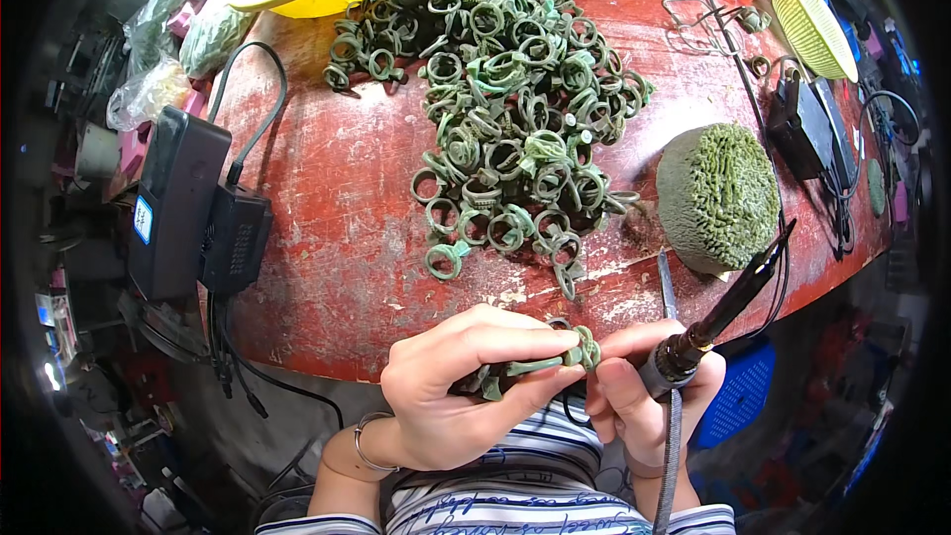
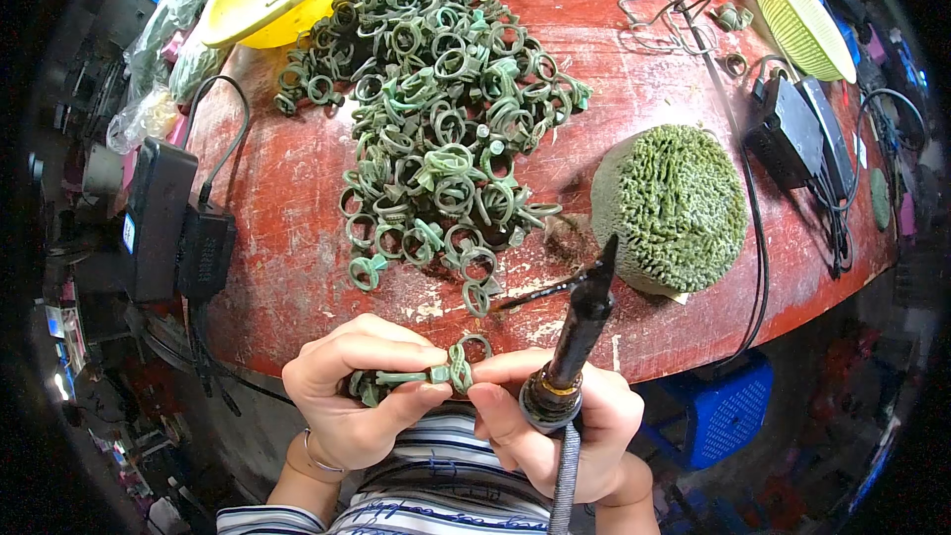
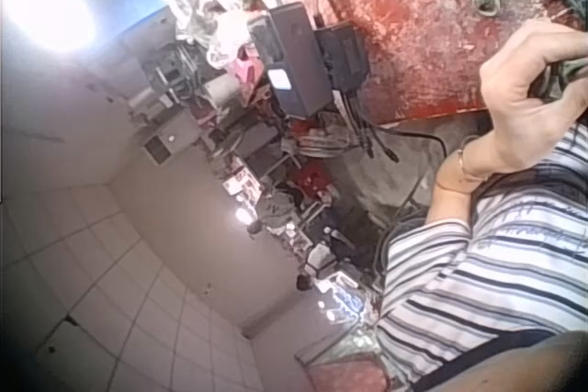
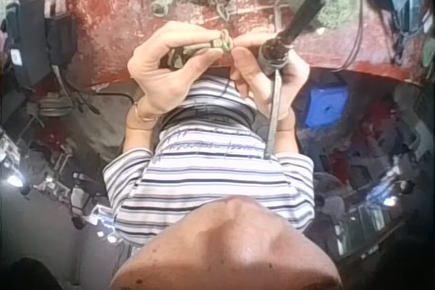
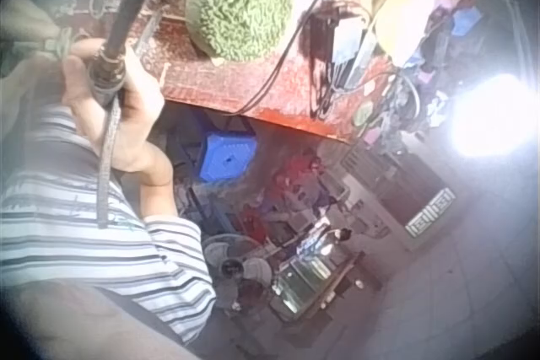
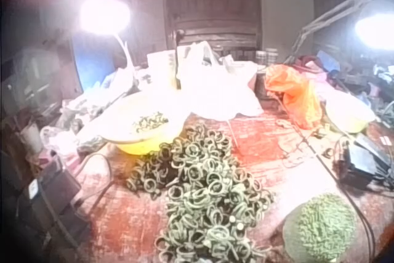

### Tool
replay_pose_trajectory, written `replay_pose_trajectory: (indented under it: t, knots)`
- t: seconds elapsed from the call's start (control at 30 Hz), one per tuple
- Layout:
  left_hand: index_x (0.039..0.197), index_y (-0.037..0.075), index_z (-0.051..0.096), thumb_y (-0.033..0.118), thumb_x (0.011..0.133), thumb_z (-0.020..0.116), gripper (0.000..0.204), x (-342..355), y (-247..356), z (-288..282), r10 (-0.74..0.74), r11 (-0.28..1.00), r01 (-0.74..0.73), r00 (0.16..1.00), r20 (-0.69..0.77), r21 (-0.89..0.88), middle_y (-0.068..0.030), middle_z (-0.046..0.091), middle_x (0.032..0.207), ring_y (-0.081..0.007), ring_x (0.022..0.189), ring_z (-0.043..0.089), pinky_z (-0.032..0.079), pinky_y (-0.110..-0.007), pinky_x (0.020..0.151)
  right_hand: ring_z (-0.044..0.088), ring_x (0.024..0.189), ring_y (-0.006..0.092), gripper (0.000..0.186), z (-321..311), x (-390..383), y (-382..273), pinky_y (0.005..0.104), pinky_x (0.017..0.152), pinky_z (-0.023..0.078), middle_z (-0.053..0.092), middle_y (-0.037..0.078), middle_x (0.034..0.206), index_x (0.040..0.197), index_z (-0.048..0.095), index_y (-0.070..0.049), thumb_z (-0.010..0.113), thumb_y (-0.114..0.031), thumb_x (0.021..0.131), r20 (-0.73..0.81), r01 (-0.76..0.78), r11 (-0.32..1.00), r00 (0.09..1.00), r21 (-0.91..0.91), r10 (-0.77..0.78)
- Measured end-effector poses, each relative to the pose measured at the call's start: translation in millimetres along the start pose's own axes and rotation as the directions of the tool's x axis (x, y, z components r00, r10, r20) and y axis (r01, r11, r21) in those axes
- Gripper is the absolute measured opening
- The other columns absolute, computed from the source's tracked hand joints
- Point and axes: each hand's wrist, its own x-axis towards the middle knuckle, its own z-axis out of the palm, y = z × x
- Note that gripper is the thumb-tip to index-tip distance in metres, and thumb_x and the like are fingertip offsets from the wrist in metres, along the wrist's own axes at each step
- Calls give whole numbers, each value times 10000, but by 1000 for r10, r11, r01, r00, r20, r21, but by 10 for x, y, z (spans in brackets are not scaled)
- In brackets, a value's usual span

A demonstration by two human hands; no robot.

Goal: Using a heated tool and a file to modify and clean green wax jewelry rings.

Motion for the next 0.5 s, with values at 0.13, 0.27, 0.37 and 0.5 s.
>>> replay_pose_trajectory:
  t: [0.13,0.27,0.37,0.5]
  knots:
    - [805,-6,625,-25,640,720,192,2,-20,8,12,1000,-12,1000,-3,4,-139,628,770,-174,692,616,487,-256,623,503,423,46,110,3,17,11,177,387,379,579,29,552,872,612,33,626,-27,781,-7,21,999,1000,-37,-22]
    - [808,-2,623,-32,637,719,198,-5,-40,7,24,1000,-24,1000,3,19,-136,627,770,-175,697,616,489,-261,631,497,419,42,106,3,26,26,172,390,374,574,25,542,872,612,32,621,-24,782,-8,45,997,999,-68,-45]
    - [807,-4,624,-33,636,719,198,-18,-53,8,21,1000,-21,1000,-22,0,-134,627,765,-171,692,613,485,-258,624,527,464,58,136,-15,8,57,181,428,405,597,40,598,885,610,33,639,-33,770,-4,27,994,1000,-109,-28]
    - [852,-14,623,-42,645,713,227,-10,-88,-19,54,996,-52,998,-28,77,-134,632,780,-176,701,616,492,-258,619,591,588,116,317,-104,-43,90,229,518,464,622,76,739,972,594,14,719,-94,702,-29,108,904,991,-415,-132]
